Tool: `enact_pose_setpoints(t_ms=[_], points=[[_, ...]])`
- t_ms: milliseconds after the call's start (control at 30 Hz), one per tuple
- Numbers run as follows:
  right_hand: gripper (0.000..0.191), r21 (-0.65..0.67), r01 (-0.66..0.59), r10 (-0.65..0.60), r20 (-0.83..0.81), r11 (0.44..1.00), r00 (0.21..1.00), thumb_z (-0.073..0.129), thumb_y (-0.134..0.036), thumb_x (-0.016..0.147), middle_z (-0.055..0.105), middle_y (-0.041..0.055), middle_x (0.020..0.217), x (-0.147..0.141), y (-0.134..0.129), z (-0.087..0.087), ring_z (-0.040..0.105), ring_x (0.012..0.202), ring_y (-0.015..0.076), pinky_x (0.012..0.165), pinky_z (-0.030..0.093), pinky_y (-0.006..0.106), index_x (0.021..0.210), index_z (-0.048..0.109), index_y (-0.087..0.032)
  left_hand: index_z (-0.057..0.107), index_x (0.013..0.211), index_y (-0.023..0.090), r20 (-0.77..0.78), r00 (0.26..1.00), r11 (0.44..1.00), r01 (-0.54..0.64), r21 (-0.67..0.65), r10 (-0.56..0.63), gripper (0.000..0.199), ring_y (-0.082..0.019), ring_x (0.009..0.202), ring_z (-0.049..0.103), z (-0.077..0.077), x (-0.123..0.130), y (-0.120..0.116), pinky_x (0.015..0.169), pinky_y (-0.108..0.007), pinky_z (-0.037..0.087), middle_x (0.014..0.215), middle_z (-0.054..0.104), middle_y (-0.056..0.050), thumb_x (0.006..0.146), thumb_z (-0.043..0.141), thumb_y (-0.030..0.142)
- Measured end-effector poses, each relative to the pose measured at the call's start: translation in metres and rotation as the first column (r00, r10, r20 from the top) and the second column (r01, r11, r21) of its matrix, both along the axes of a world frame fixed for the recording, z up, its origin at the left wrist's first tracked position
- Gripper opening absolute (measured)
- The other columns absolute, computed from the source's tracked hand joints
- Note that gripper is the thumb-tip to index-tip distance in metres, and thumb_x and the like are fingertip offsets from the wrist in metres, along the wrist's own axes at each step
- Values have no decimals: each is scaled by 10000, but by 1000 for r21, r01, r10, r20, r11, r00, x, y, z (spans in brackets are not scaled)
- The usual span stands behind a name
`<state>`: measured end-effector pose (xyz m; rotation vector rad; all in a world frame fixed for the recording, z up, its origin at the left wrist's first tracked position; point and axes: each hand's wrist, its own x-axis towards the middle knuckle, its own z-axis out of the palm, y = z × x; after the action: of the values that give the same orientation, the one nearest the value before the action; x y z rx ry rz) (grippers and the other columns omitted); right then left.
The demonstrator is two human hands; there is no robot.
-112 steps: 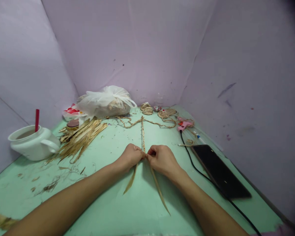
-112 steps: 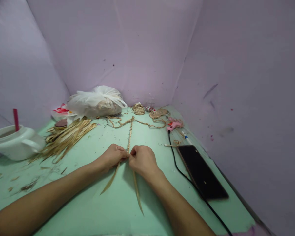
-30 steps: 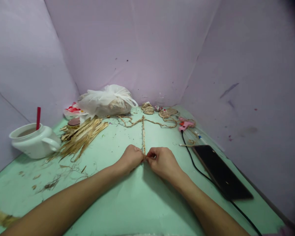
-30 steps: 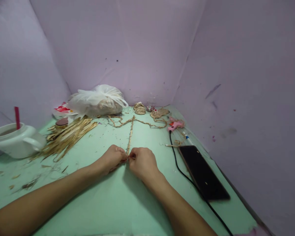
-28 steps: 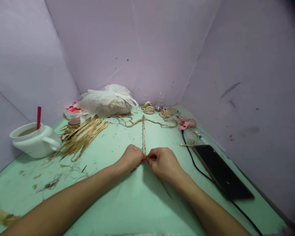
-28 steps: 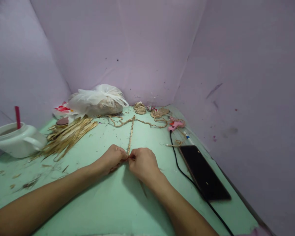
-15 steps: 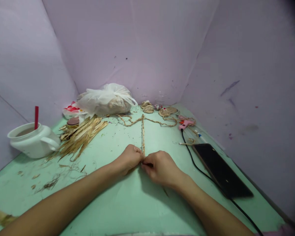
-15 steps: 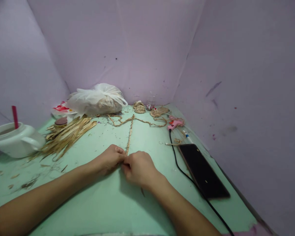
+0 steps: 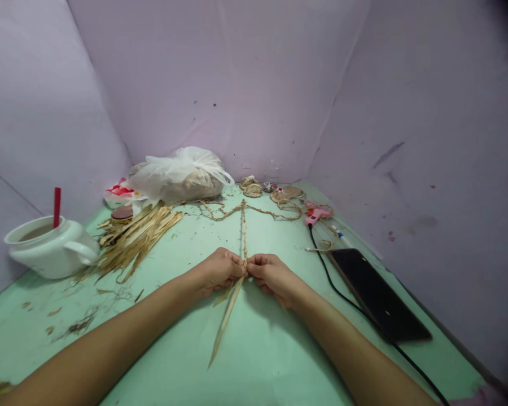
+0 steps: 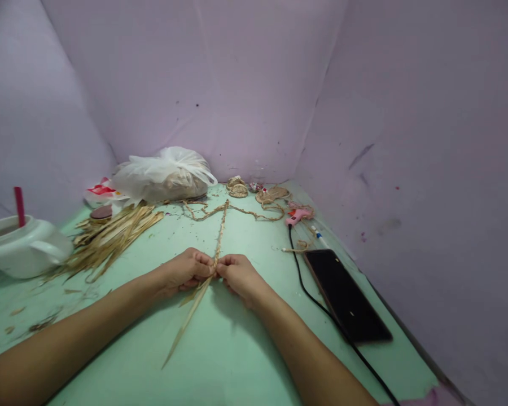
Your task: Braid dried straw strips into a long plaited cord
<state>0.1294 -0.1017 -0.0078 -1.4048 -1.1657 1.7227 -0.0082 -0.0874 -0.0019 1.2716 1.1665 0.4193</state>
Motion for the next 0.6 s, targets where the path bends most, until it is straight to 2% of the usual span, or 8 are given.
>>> enact_pose_setpoints(t_ms=[133, 200, 300, 367, 467, 600], points=[[125, 135, 1, -25, 172, 991, 985, 486, -152, 658, 390, -64, 394, 2, 3, -6, 227, 344, 28, 363, 142, 194, 534, 493, -141, 468, 515, 158, -92, 994, 996, 57, 68, -51, 84, -41, 317, 183, -1, 0, 3, 347, -210, 98, 359, 271, 73, 573, 482, 217], [120, 201, -10, -38, 230, 980, 973, 496, -150, 638, 406, -58, 404, 2, 4, -10, 249, 363, 32, 376, 163, 195, 519, 507, -138, 481, 496, 148, -209, 977, 981, 74, 181, -35, 87, -46, 336, 208, -2, 0, 3, 361, -211, 135, 365, 290, 62, 561, 480, 206], [106, 205, 2, -59, 272, 979, 961, 509, -160, 623, 405, -58, 401, 2, 5, -13, 268, 363, 39, 379, 174, 199, 518, 509, -144, 490, 456, 139, -407, 913, 914, 140, 380, 30, 137, -62, 385, 285, 0, 0, 1, 403, -211, 199, 393, 350, 34, 569, 481, 217], [111, 173, 22, -67, 257, 985, 964, 508, -170, 626, 418, -55, 399, 2, 4, -11, 256, 350, 38, 374, 168, 203, 518, 507, -146, 497, 446, 144, -529, 844, 865, 201, 460, 85, 176, -80, 416, 329, 5, 2, -5, 429, -217, 218, 407, 382, 17, 594, 478, 237], [128, 126, 48, -72, 193, 991, 979, 509, -192, 632, 427, -52, 391, 1, 1, -9, 229, 334, 33, 371, 159, 206, 515, 517, -143, 539, 495, 159, -661, 736, 807, 297, 511, 148, 197, -117, 459, 406, 15, 5, -20, 455, -234, 238, 456, 461, -17, 646, 451, 249], [80, 103, 132, -139, 63, 986, 988, 554, -191, 593, 482, -32, 437, 0, -2, -11, 306, 365, 37, 389, 205, 199, 543, 537, -131, 619, 689, 158, -765, 623, 738, 436, 514, 165, 241, -191, 581, 530, 19, 17, -44, 515, -269, 312, 646, 591, -99, 713, 392, 237]])
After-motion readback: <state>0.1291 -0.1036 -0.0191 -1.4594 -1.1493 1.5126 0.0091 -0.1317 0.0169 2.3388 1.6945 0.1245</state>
